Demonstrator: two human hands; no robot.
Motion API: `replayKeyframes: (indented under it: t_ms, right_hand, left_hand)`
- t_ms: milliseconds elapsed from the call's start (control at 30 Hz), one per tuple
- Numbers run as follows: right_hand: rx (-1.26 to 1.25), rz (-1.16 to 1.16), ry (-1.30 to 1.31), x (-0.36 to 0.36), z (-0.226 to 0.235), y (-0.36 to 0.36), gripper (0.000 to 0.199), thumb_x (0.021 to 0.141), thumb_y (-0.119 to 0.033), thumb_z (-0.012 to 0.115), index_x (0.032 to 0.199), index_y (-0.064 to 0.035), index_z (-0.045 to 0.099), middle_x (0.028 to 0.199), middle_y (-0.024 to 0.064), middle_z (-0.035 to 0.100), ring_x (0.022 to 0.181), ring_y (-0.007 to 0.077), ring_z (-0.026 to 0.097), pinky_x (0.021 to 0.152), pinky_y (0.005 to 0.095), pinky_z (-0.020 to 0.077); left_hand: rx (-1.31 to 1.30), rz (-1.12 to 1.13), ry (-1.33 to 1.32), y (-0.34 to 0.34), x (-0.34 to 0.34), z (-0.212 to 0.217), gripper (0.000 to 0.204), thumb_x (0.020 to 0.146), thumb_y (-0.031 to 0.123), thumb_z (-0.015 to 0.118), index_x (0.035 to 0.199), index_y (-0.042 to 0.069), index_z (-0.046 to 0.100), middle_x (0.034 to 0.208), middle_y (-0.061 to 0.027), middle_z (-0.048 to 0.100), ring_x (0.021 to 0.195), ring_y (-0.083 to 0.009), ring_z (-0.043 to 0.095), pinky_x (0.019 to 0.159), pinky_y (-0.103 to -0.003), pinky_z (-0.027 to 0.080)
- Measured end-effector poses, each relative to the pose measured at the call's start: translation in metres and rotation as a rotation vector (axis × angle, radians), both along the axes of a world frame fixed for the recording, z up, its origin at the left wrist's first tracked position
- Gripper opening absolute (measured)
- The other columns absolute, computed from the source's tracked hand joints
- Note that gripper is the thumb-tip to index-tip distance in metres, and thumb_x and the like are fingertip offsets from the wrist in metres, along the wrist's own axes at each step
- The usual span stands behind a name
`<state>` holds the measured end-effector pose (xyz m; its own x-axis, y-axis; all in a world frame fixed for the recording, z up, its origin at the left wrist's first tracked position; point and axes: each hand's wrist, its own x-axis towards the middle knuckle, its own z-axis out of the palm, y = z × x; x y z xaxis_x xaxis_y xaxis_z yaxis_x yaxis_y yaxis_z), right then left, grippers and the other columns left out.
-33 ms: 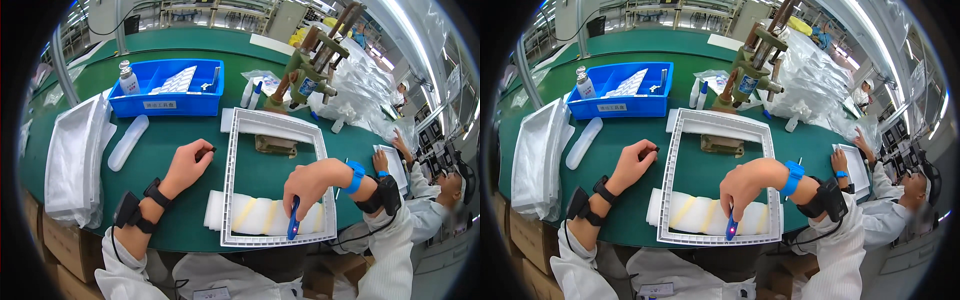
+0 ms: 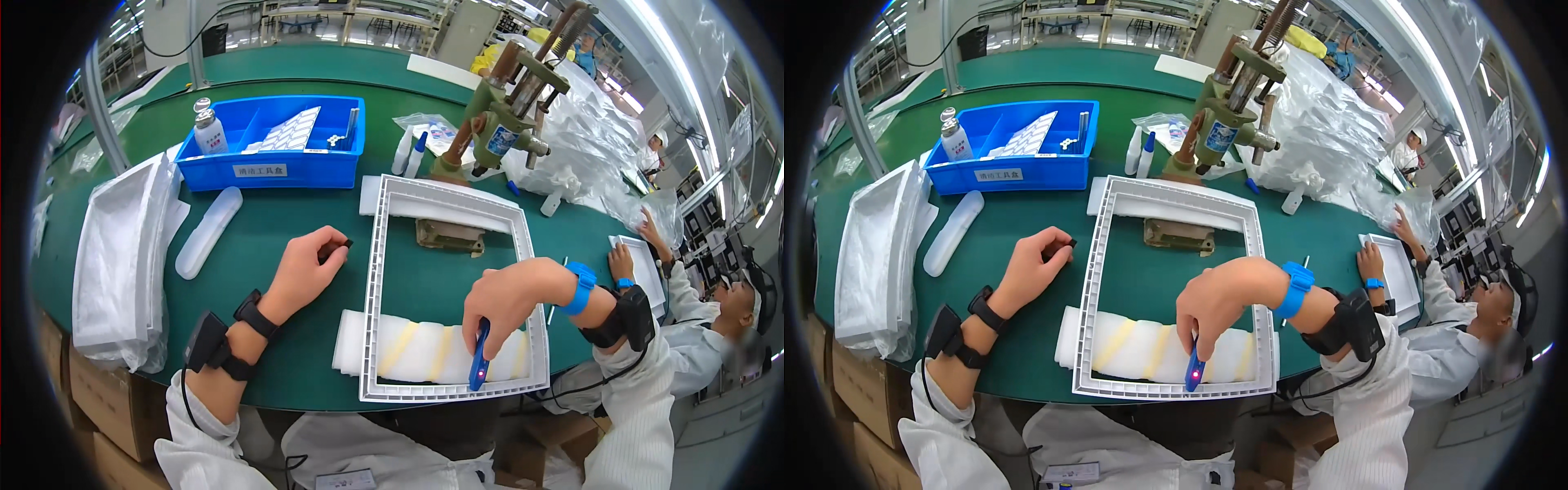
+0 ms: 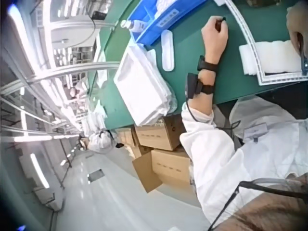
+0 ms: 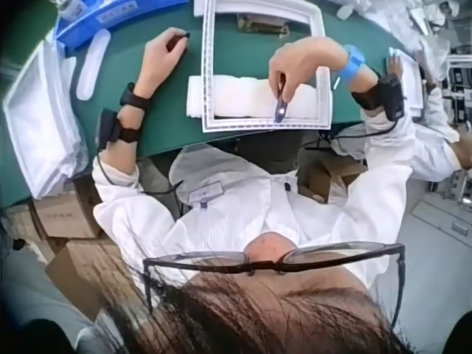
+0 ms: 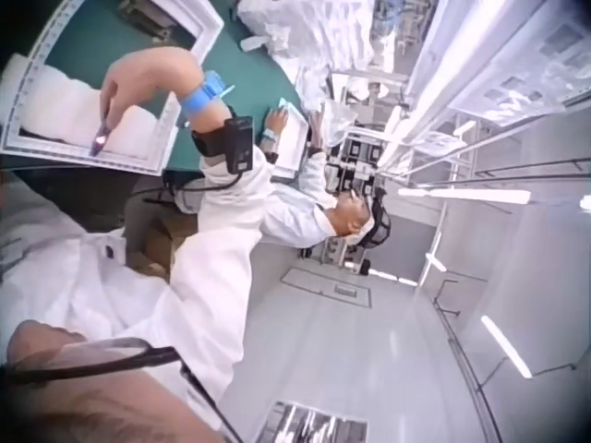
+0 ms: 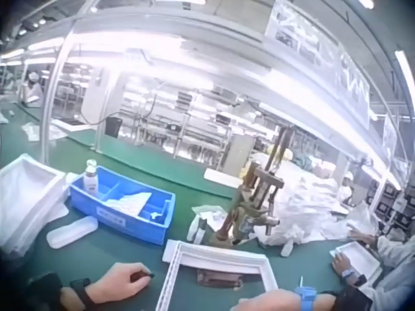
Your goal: Assembling plastic frame components using an industrial pressing tool and glue applicator.
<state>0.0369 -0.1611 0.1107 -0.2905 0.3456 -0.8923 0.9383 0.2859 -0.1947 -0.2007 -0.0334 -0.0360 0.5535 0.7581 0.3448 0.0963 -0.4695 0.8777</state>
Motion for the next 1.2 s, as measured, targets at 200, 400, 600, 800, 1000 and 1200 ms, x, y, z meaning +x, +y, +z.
replayKeyframes:
  t_ms: [200,400,600,800,1000,1200]
  right_hand:
    - [0.236,-0.397,0.498,0.027,-0.021,-0.019,0.032,0.094,-0.027,0.064,0.122,-0.0116,0.065,0.099,0.005,0.07,0.085,0.0186,0.063,0.08,0.0289,0.0473]
    - [0.339,-1.444,1.008,0.019,-0.058,-0.063,0.031,0.102,-0.02,0.052,0.128,-0.0021,0.049,0.106,0.0071,0.061,0.105,0.0193,0.063,0.093,0.0322,0.0493]
    - [0.336,-1.842,1.226,0.026,-0.065,-0.079,0.03,0.104,-0.019,0.048,0.131,-0.0053,0.048,0.114,0.0073,0.059,0.124,0.0263,0.055,0.1,0.0372,0.0483]
    - [0.259,-1.962,1.463,0.032,-0.082,-0.092,0.017,0.101,-0.013,0.053,0.114,-0.0025,0.053,0.121,0.0121,0.058,0.121,0.0263,0.057,0.104,0.0392,0.0485]
    - [0.256,-2.037,1.563,0.032,-0.091,-0.095,0.015,0.102,-0.013,0.051,0.112,-0.001,0.052,0.129,0.0165,0.057,0.121,0.0269,0.057,0.107,0.039,0.0478]
    - [0.288,-2.162,1.621,0.028,-0.093,-0.094,0.019,0.104,-0.018,0.048,0.111,0.0004,0.05,0.129,0.0186,0.056,0.121,0.0273,0.057,0.106,0.0378,0.0487]
  left_hand:
    - [-0.012,0.007,0.045,0.0,-0.004,-0.002,0.015,0.089,0.006,0.063,0.099,-0.005,0.062,0.077,-0.0103,0.068,0.068,-0.0121,0.063,0.066,-0.027,0.051]
    - [-0.022,0.007,0.02,-0.001,-0.002,-0.001,0.013,0.089,0.004,0.063,0.098,-0.004,0.063,0.078,-0.0103,0.069,0.07,-0.013,0.065,0.067,-0.026,0.052]
    - [-0.013,0.007,0.066,-0.001,-0.002,0.006,0.009,0.089,0.003,0.062,0.095,-0.003,0.062,0.076,-0.0069,0.068,0.068,-0.0111,0.064,0.064,-0.025,0.049]
    - [-0.018,0.016,0.072,-0.003,-0.001,0.003,0.009,0.089,0.003,0.062,0.094,-0.003,0.062,0.073,-0.0066,0.067,0.067,-0.0106,0.064,0.064,-0.025,0.049]
    - [-0.024,0.019,0.063,-0.003,-0.001,0.005,0.008,0.088,0.003,0.062,0.094,-0.003,0.062,0.074,-0.0064,0.067,0.068,-0.0107,0.064,0.065,-0.024,0.049]
    - [-0.038,0.014,0.064,-0.003,-0.002,0.004,0.007,0.088,0.001,0.06,0.094,-0.004,0.061,0.075,-0.0067,0.067,0.069,-0.0111,0.064,0.066,-0.024,0.049]
